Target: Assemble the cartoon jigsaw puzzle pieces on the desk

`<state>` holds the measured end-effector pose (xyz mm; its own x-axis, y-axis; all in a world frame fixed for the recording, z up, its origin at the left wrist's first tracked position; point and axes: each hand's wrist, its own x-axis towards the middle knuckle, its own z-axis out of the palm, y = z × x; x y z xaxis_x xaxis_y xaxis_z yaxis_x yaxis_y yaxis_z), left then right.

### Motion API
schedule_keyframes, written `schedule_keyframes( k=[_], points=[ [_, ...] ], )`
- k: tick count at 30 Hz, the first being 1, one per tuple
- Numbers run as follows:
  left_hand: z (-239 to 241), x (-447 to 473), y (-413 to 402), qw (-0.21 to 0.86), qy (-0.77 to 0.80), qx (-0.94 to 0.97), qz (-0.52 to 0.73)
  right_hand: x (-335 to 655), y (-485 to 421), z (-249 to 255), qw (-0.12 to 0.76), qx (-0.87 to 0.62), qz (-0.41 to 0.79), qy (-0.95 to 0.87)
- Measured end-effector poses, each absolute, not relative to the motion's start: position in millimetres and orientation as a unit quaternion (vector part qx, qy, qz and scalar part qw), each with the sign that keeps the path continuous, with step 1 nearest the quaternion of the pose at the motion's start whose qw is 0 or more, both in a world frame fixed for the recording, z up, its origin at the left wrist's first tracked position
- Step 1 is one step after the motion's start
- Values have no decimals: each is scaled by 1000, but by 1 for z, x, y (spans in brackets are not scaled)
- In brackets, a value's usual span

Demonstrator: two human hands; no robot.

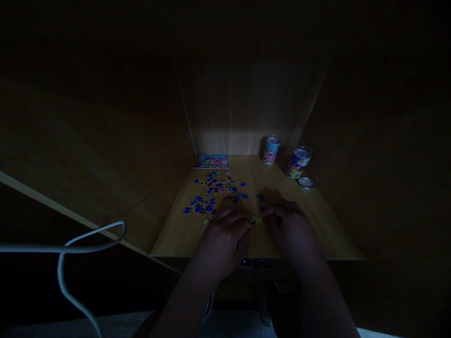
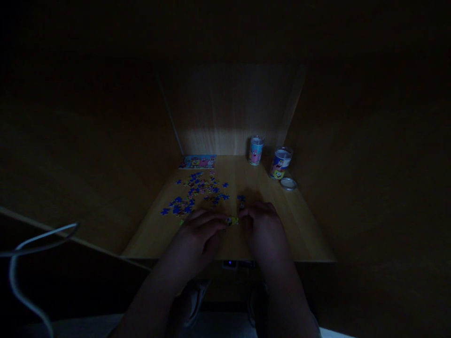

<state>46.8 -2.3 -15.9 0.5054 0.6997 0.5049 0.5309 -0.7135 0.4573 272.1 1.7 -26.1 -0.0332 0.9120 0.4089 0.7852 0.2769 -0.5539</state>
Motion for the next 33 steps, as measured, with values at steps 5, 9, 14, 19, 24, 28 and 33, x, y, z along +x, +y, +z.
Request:
schedule_keyframes(
  k=[5, 9, 14, 19, 24, 28, 33],
  points=[
    [-14, 41, 1, 114, 420, 794, 426, 273, 2, -27, 360, -596, 87, -712],
    [-13, 39, 4, 119, 403, 801, 427, 272, 2, -27, 366, -592, 88, -713],
    [-14, 44, 1, 131, 366, 843, 371, 271, 2, -27, 356, -596, 76, -716],
    [-10, 47, 1, 139, 359, 850, 360, 271, 2, -26, 346, -595, 76, -721],
    [8, 12, 21, 50, 463, 792, 394, 270, 1, -27, 346, -596, 78, -720],
    [13, -29, 47, -44, 574, 764, 291, 270, 1, -28, 336, -599, 73, -723],
    [-7, -43, 71, -19, 593, 779, 201, 269, 1, -25, 330, -602, 69, -724]
  ],
)
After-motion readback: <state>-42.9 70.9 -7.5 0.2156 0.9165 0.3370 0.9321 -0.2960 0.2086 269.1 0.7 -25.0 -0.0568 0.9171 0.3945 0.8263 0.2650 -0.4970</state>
